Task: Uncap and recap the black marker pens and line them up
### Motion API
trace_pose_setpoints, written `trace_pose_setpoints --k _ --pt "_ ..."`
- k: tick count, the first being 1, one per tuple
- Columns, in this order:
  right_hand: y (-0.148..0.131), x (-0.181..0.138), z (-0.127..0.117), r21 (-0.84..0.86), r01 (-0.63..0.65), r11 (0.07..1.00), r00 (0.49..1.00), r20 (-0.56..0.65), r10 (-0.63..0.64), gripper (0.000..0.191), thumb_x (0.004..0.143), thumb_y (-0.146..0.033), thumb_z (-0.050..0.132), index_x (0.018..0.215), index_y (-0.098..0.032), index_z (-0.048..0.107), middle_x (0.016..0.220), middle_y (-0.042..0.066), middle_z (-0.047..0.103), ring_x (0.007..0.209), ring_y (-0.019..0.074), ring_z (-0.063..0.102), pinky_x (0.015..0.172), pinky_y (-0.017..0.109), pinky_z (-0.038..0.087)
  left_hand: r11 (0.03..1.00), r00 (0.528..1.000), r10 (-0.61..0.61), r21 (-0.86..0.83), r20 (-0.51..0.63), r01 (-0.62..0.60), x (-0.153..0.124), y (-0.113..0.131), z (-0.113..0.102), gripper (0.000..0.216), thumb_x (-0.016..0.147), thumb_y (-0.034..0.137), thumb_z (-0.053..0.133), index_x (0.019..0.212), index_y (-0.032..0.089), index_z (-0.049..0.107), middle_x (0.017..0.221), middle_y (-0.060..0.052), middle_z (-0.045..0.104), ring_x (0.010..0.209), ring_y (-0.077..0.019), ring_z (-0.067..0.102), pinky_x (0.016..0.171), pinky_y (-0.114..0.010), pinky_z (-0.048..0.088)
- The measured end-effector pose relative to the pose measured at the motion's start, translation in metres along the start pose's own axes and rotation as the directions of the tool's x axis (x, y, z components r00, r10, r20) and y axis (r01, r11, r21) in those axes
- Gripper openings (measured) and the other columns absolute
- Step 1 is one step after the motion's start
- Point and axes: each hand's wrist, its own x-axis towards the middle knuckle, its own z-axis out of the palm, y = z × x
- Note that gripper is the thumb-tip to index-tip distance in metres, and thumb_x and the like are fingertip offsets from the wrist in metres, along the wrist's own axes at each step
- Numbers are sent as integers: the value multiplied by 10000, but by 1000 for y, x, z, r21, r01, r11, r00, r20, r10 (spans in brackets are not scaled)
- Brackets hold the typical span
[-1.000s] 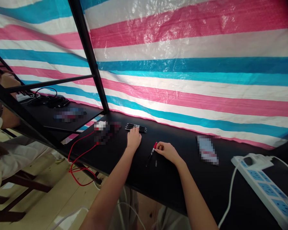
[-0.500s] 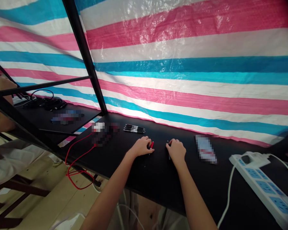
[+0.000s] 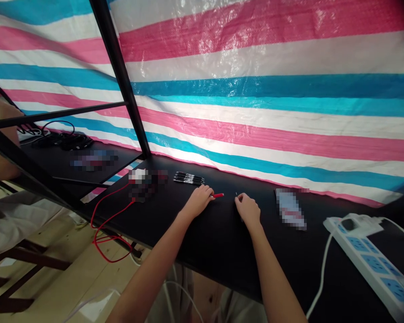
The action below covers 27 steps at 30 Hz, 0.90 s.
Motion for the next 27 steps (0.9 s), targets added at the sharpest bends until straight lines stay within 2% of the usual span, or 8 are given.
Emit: trace_pose_setpoints --k 2,5,7,9,16,27 --pt "6 9 4 345 -38 938 999 3 40 239 751 -417 449 764 -215 577 682 56 607 537 175 552 496 281 369 1000 999 4 25 -33 -3 1 2 -2 125 861 285 448 879 186 522 896 -27 539 864 -159 459 738 -281 346" --pt "9 20 9 772 -73 632 992 -7 123 284 694 -456 474 776 -196 553 642 18 583 373 93 426 382 241 296 999 999 0 41 -49 2 1 3 -3 143 871 289 427 893 187 524 899 -30 537 866 -156 452 737 -280 335" --pt "9 23 11 896 -75 438 987 5 159 314 653 -468 504 794 -189 538 660 11 581 357 71 405 357 224 267 999 999 -2 50 -48 4 1 3 -3 153 876 291 415 896 187 525 904 -32 535 865 -155 450 737 -280 328" --pt "8 24 11 939 -78 335 987 25 158 334 627 -476 529 803 -193 527 684 7 583 374 65 422 362 212 274 998 999 -5 61 -50 8 1 2 -3 155 879 289 408 898 190 526 911 -31 536 868 -155 448 737 -282 319" --pt "10 22 9 963 -78 258 991 48 121 324 623 -466 562 804 -200 520 682 -10 578 347 41 378 357 204 261 999 996 -4 52 -88 9 0 1 -2 145 880 286 406 886 199 522 909 -17 552 869 -159 442 761 -287 293" --pt "7 19 12 971 -98 220 990 73 118 291 637 -418 554 824 -199 518 693 -6 591 375 47 403 376 199 296 998 992 -20 48 -124 27 -1 -1 -3 148 884 282 400 890 195 519 895 -18 546 861 -154 441 737 -279 301"
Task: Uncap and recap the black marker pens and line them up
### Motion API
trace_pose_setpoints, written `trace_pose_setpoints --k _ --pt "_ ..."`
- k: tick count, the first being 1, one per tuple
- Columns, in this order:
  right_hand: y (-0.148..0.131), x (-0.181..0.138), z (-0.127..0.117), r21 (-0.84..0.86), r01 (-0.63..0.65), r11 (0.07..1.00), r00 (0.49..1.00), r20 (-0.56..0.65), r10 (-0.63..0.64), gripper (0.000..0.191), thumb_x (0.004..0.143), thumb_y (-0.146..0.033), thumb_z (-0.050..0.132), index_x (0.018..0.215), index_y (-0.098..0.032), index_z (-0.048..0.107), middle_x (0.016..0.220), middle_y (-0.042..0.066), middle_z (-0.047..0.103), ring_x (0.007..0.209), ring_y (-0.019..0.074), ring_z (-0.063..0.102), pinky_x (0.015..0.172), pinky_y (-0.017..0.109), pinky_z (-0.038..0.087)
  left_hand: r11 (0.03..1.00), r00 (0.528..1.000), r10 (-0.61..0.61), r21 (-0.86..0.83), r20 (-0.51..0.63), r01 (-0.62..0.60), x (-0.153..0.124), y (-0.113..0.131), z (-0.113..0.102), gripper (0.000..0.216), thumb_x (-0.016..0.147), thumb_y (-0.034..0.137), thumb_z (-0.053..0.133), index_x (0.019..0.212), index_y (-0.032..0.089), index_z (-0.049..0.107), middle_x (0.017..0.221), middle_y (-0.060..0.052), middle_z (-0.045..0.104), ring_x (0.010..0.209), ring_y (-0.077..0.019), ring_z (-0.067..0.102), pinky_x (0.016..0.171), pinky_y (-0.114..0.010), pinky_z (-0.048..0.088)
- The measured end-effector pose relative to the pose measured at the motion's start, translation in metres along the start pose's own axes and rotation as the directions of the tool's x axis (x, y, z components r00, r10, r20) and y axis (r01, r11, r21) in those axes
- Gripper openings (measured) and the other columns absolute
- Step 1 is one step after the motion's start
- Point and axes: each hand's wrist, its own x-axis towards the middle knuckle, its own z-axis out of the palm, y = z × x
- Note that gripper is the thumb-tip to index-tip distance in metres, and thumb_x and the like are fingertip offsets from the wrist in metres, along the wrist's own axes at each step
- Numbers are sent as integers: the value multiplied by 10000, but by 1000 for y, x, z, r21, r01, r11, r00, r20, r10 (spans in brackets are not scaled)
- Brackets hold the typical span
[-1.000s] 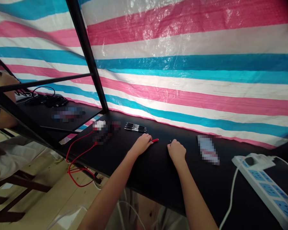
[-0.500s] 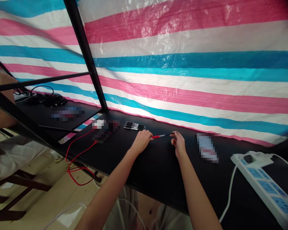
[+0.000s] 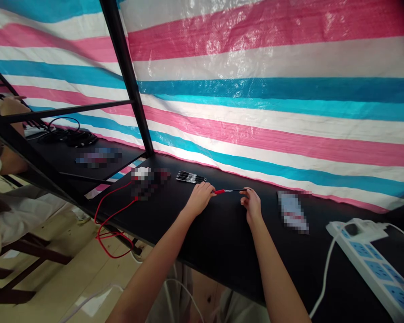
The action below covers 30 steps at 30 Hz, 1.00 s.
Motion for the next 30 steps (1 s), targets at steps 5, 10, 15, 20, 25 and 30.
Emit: trace_pose_setpoints --k 5,10,15,20,25,30 --pt "3 2 0 -32 54 998 998 28 -53 297 657 -441 549 818 -192 529 723 15 625 340 31 319 350 200 219 1000 1000 -4 -13 14 4 0 -1 -1 149 881 284 408 896 190 523 898 -20 542 870 -151 442 727 -275 313" --pt "0 -1 3 -165 183 969 983 63 -175 314 699 -475 530 825 -190 568 746 25 639 347 31 276 349 209 201 1000 1000 15 1 27 -15 1 -1 -1 166 881 296 410 887 184 533 889 -21 548 851 -153 448 712 -276 322" --pt "-1 -17 19 -351 279 894 842 536 -52 370 708 -413 573 1021 -221 621 942 41 611 460 57 417 454 233 374 1000 999 -4 15 -37 5 1 -4 -1 192 887 304 391 902 184 541 867 -18 562 841 -156 461 713 -282 330" --pt "5 -24 28 -374 223 900 776 627 68 575 686 -377 609 1232 -285 452 1216 64 476 650 97 539 562 257 454 990 973 -118 53 -198 131 -1 -15 -5 170 885 271 396 924 187 539 866 -26 559 856 -164 470 752 -295 349" --pt "3 -19 23 -350 198 916 749 657 90 427 757 -365 525 1168 -254 491 1095 66 554 773 144 575 574 251 442 955 963 -206 179 -176 237 -4 -29 -4 152 872 231 409 856 173 549 863 -54 552 849 -179 493 747 -291 375" --pt "3 -20 21 -371 228 900 711 695 106 369 770 -344 510 1127 -252 521 1062 55 578 784 148 577 604 260 433 904 925 -380 213 0 371 -5 -41 3 153 874 188 390 891 177 542 931 -51 527 747 -135 545 635 -234 388"
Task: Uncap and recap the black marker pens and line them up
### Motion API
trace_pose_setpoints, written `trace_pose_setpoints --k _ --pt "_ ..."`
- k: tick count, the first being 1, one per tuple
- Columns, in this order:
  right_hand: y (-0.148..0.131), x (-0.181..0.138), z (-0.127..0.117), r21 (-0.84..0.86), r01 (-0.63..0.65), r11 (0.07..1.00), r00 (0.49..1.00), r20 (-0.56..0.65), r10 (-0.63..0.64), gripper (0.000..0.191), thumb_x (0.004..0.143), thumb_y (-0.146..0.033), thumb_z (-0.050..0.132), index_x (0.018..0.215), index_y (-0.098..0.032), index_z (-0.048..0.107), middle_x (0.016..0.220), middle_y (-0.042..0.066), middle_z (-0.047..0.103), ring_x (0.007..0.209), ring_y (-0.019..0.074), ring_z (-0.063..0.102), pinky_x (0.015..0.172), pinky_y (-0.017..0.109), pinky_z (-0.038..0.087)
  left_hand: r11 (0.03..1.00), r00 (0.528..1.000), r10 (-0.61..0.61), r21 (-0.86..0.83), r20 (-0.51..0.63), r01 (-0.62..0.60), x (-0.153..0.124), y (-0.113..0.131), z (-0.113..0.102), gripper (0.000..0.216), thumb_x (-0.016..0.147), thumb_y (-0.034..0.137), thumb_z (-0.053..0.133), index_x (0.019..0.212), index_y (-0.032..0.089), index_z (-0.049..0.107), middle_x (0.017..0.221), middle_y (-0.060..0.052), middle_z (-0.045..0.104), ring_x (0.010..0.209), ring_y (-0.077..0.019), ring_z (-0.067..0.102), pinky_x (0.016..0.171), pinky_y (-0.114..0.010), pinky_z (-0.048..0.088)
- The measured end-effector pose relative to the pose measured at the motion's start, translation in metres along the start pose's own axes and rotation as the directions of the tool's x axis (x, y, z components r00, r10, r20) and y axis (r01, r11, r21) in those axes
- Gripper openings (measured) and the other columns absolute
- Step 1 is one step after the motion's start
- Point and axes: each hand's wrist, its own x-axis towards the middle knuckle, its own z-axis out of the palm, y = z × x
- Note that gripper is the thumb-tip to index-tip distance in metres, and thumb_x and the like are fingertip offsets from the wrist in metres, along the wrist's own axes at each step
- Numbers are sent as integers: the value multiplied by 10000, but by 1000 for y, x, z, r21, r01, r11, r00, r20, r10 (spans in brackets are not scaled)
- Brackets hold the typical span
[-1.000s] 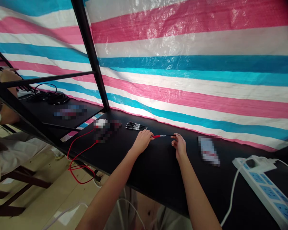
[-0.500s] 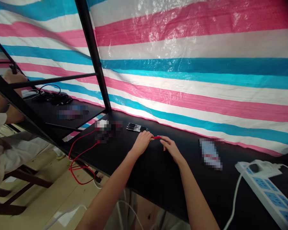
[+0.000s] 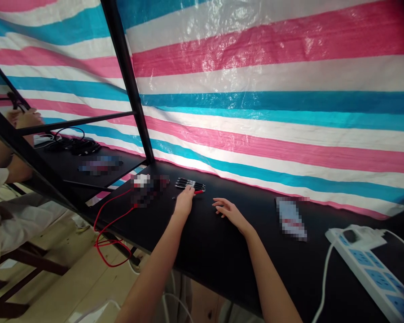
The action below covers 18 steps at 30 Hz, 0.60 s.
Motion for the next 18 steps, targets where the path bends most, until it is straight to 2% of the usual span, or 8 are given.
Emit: trace_pose_setpoints --k 2,4,8,12,18 --pt "1 0 0 -2 1 1000 1000 2 -1 368 773 -345 505 1127 -248 519 1061 56 580 786 150 576 605 262 431 999 998 -31 -14 60 32 1 -2 2 144 869 200 406 929 180 535 972 -48 507 747 -122 549 618 -218 390" --pt "2 1 0 -6 -1 1000 1000 0 1 367 777 -346 499 1129 -245 516 1062 56 580 790 152 575 604 261 429 999 996 -40 -23 74 42 1 -3 4 142 858 214 435 961 186 528 999 -50 488 805 -128 543 624 -207 398" --pt "3 2 -1 -15 -15 1000 1000 1 15 370 769 -360 503 1120 -243 524 1056 56 583 785 155 575 603 263 430 998 997 -69 0 35 69 0 -4 5 136 833 229 481 956 206 532 1000 -53 483 916 -155 504 646 -199 417" --pt "2 1 0 -19 -19 1000 1000 -2 19 376 764 -377 502 1116 -250 530 1058 55 585 784 155 573 615 271 433 993 993 -115 10 -13 116 1 -5 7 137 833 234 479 951 205 544 971 -54 506 914 -167 497 701 -220 429" --pt "-1 -1 1 -43 -19 999 1000 -8 18 365 770 -369 481 1109 -245 533 1049 51 592 782 149 572 624 267 432 999 997 -52 -18 -63 51 5 -6 17 142 837 201 461 959 176 530 968 -54 540 922 -168 489 790 -246 411"
